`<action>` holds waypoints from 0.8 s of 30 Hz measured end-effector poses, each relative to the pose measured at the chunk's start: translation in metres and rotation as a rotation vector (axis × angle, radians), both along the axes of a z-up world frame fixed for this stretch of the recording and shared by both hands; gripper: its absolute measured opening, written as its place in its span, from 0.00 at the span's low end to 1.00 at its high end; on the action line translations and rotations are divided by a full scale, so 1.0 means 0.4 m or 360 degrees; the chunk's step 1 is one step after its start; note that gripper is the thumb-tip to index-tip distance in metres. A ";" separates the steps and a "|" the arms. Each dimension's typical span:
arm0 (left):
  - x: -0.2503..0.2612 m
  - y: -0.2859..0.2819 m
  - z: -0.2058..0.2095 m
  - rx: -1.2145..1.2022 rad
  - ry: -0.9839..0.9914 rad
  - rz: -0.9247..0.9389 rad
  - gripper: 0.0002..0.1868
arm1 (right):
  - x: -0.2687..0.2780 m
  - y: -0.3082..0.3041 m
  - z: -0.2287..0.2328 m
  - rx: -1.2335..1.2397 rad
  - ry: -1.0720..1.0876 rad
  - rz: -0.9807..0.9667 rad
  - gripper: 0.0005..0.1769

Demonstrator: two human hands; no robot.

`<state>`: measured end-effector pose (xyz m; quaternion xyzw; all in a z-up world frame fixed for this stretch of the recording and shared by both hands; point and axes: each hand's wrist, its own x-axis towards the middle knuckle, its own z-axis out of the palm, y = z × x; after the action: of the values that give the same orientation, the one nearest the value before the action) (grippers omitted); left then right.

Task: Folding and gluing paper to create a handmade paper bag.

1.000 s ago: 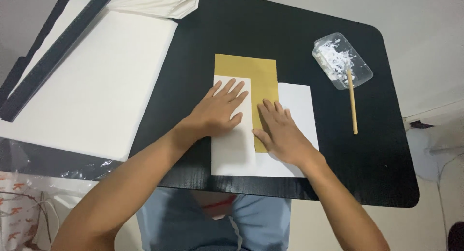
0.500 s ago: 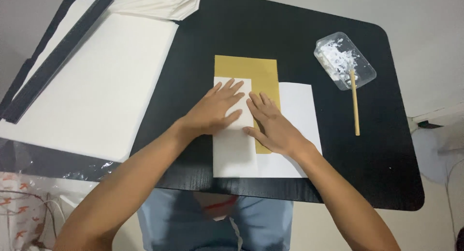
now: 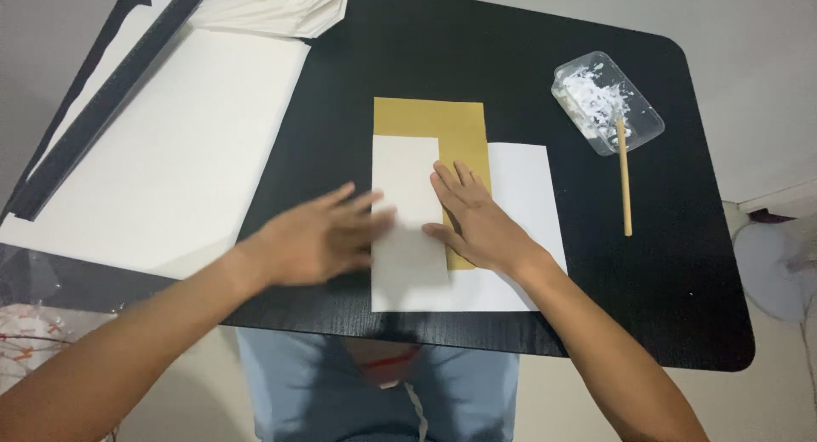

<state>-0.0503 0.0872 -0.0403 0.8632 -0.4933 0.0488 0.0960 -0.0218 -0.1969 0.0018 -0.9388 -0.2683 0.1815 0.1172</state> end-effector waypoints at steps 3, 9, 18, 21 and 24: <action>-0.087 -0.005 0.033 -0.0039 -0.0202 -0.0257 0.27 | 0.004 0.001 -0.008 -0.0012 -0.0015 0.0014 0.46; -0.194 0.003 0.044 0.0001 0.0348 -0.0491 0.31 | 0.017 -0.016 -0.059 0.0107 -0.0060 0.0050 0.43; -0.075 -0.008 0.071 -0.0524 0.0063 -0.0263 0.16 | 0.010 -0.004 -0.003 0.0104 0.0015 0.0104 0.44; 0.019 -0.046 0.055 -0.0177 0.0197 0.0148 0.18 | 0.030 0.005 -0.011 0.0134 0.0015 0.0204 0.45; 0.055 -0.097 0.036 0.0137 0.0513 0.0521 0.24 | 0.038 0.019 -0.015 0.0216 0.0019 0.0287 0.45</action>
<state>-0.0284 0.0484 -0.0261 0.9316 -0.3266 -0.0957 0.1274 -0.0067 -0.1891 -0.0042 -0.8997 -0.3626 0.1784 0.1652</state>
